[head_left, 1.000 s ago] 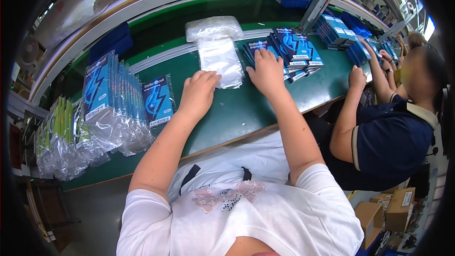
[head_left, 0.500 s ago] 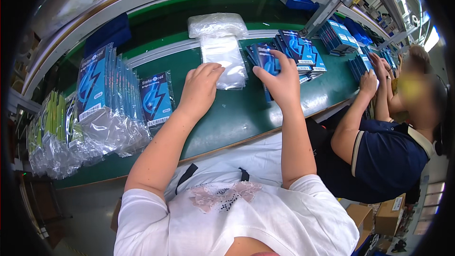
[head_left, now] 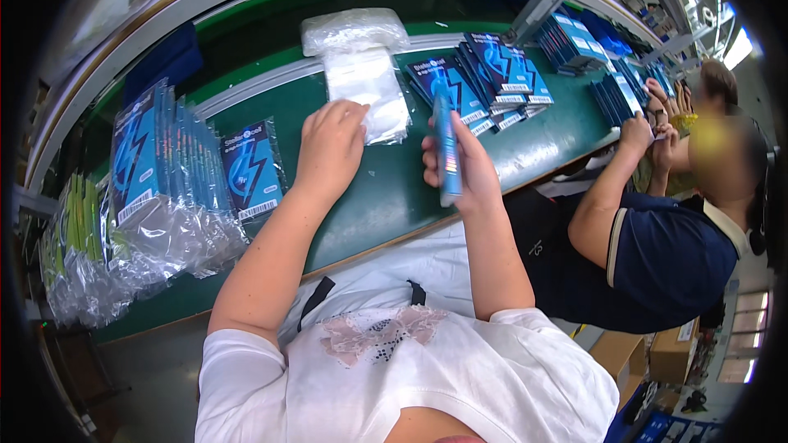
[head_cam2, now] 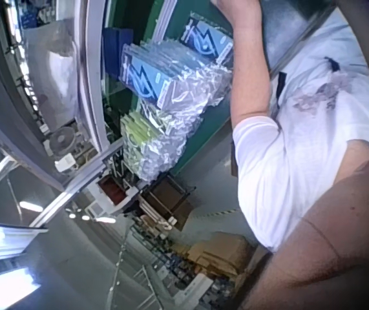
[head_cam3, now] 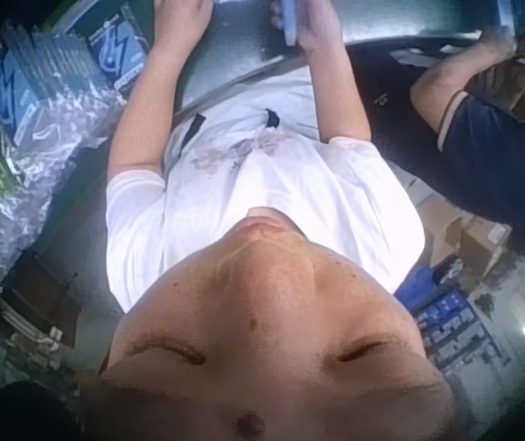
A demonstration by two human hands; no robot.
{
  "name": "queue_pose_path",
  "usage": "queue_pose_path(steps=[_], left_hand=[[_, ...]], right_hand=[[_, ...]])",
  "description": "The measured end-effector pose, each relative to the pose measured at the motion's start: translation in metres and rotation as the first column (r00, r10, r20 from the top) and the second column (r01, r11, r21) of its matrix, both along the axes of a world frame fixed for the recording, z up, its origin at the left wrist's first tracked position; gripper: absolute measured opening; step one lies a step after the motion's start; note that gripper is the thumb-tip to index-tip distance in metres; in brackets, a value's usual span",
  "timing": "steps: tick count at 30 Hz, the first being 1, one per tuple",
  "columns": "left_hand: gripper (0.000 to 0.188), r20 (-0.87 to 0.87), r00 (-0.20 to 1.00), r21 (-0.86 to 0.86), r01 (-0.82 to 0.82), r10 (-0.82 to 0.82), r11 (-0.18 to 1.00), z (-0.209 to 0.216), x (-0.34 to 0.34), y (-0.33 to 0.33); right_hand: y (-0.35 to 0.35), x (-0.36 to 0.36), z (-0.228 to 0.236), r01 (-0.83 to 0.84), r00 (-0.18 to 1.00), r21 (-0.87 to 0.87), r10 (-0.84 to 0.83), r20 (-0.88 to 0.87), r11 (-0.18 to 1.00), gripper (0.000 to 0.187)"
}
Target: The recorder is placing boxed products into plastic sleeves or bags at a factory workstation.
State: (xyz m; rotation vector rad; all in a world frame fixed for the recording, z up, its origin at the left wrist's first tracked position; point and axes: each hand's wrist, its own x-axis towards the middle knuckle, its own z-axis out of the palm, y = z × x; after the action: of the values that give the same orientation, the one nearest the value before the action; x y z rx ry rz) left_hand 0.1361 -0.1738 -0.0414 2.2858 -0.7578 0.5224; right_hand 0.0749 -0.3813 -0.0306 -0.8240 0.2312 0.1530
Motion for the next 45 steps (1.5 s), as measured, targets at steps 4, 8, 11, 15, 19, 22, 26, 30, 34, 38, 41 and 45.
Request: queue_pose_path(steps=[4, 8, 11, 15, 19, 22, 26, 30, 34, 38, 41, 45], left_hand=[[0.035, -0.059, 0.993, -0.229, 0.085, -0.101, 0.97, 0.019, -0.017, 0.0], [0.051, -0.394, 0.801, -0.607, 0.142, -0.451, 0.782, 0.027, -0.045, -0.008], [0.063, -0.447, 0.716, -0.682, 0.116, -0.536, 0.723, 0.026, -0.057, -0.02], [0.059, -0.556, 0.573, -0.75, -0.033, -0.602, 0.661, 0.027, -0.058, -0.024], [0.052, -0.581, 0.458, -0.796, -0.149, -0.672, 0.587, 0.021, -0.056, -0.02], [0.047, -0.573, 0.466, -0.806, -0.169, -0.674, 0.568, 0.023, -0.058, -0.02], [0.043, -0.576, 0.427, -0.812, -0.205, -0.697, 0.546, 0.027, -0.055, -0.014], [0.043, -0.644, 0.402, -0.751, -0.171, -0.651, 0.638, 0.03, -0.048, 0.003], [0.036, -0.536, 0.81, -0.388, 0.013, -0.237, 0.921, 0.036, -0.03, 0.016], [0.031, 0.134, 0.991, 0.205, -0.002, -0.026, 0.979, 0.016, -0.005, 0.017], [0.025, 0.004, 0.997, 0.196, 0.078, -0.08, 0.978, -0.004, 0.012, 0.014], [0.023, -0.09, 0.995, 0.25, 0.055, -0.033, 0.967, 0.003, 0.016, 0.013]], right_hand=[[0.01, 0.006, 0.013, 0.369, 0.917, -0.031, -0.358, 0.176, 0.929, 0.02], [0.013, 0.009, 0.017, 0.504, 0.842, -0.054, -0.476, 0.256, 0.862, 0.025], [0.019, 0.01, 0.014, 0.516, 0.831, -0.105, -0.466, 0.305, 0.85, 0.044], [0.04, 0.003, 0.018, 0.596, 0.789, -0.21, -0.517, 0.333, 0.775, 0.051], [0.042, 0.001, 0.013, 0.609, 0.764, -0.225, -0.487, 0.424, 0.76, 0.051], [0.043, 0.0, 0.013, 0.586, 0.771, -0.237, -0.444, 0.457, 0.775, 0.054], [0.044, -0.003, 0.011, 0.526, 0.784, -0.233, -0.361, 0.504, 0.818, 0.059], [0.032, -0.01, 0.012, 0.311, 0.886, -0.121, -0.242, 0.396, 0.943, 0.06], [-0.002, -0.019, -0.007, 0.059, 0.977, 0.172, -0.092, 0.192, 0.983, 0.047], [-0.013, -0.019, -0.037, -0.234, 0.932, 0.464, 0.061, 0.358, 0.854, 0.042], [-0.01, -0.02, -0.036, -0.135, 0.963, 0.36, 0.036, 0.267, 0.923, 0.034], [-0.007, -0.023, -0.034, -0.074, 0.98, 0.274, 0.019, 0.197, 0.959, 0.045]])
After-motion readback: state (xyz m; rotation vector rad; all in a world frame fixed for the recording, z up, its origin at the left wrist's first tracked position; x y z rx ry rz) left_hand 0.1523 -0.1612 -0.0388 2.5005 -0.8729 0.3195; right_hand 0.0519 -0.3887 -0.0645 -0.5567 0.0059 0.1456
